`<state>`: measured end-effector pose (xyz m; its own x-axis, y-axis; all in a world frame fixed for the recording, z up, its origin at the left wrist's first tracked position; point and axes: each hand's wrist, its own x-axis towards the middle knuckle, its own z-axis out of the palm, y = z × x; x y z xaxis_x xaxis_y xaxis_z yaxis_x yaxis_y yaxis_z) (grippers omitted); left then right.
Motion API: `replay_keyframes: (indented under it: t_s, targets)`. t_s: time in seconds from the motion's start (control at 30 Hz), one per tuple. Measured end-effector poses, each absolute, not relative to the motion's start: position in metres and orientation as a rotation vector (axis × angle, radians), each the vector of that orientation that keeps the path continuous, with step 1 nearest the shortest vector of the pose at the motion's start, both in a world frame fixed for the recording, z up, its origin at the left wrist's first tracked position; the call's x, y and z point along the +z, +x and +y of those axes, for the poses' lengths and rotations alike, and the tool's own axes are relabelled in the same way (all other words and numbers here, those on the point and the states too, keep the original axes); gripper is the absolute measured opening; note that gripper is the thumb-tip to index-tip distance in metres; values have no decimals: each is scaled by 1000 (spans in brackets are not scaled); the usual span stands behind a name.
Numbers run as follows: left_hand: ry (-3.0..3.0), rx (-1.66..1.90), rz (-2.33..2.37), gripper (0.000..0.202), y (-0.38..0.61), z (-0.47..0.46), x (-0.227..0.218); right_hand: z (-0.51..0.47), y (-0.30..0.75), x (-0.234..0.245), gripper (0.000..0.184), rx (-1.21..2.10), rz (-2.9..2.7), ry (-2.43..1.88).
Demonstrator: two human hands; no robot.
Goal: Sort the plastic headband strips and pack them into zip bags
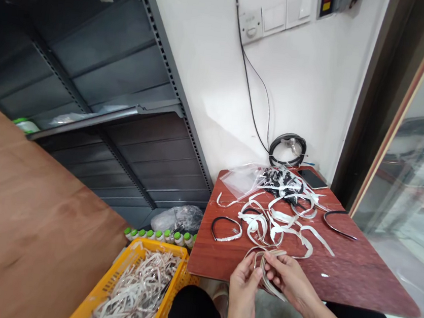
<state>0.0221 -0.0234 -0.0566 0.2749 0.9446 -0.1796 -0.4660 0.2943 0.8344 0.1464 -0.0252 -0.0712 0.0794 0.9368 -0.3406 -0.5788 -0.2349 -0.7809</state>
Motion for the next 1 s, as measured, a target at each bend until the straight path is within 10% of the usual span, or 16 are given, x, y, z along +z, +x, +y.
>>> replay_keyframes:
  t_s: [1.0]
  targets:
    - [1353,945,819,27,24,-33,-35,-37,143,-56,22,1469,-428,-746]
